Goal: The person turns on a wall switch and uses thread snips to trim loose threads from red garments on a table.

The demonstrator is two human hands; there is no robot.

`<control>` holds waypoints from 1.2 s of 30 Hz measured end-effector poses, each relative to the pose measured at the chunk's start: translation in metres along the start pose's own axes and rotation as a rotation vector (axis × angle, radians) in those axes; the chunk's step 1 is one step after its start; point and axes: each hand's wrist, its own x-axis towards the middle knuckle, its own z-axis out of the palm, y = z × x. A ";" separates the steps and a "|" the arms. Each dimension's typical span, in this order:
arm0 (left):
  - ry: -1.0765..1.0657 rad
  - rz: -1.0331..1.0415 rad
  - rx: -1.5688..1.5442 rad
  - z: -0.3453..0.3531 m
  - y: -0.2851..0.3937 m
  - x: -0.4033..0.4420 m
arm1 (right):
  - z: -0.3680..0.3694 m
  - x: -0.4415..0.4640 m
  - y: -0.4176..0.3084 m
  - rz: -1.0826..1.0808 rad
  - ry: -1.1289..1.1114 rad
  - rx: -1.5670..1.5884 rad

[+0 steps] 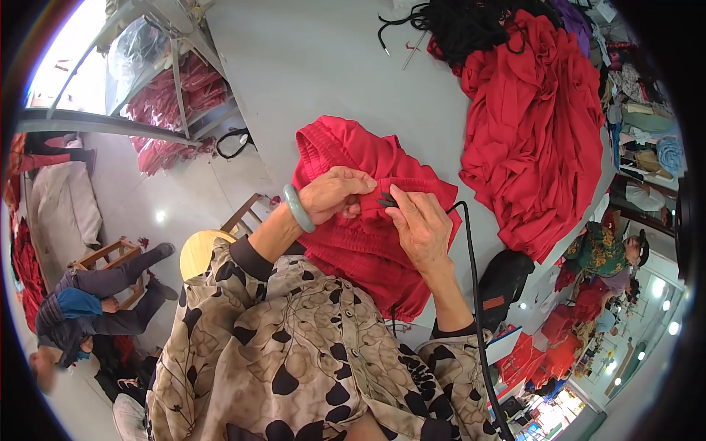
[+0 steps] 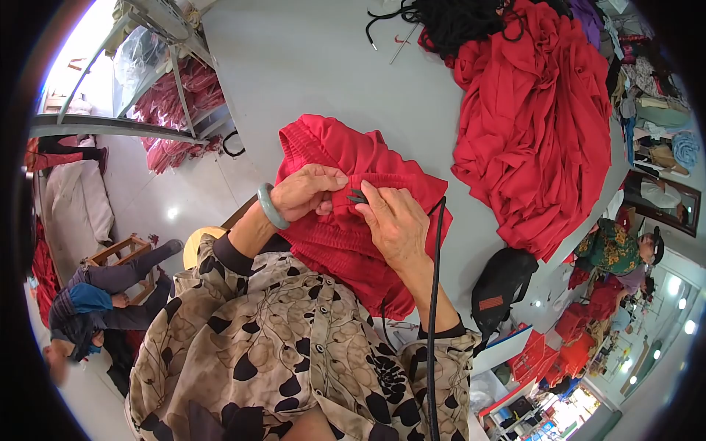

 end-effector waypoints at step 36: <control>0.981 0.562 1.054 -0.102 -0.048 0.003 | 0.000 -0.099 0.017 0.507 0.175 0.122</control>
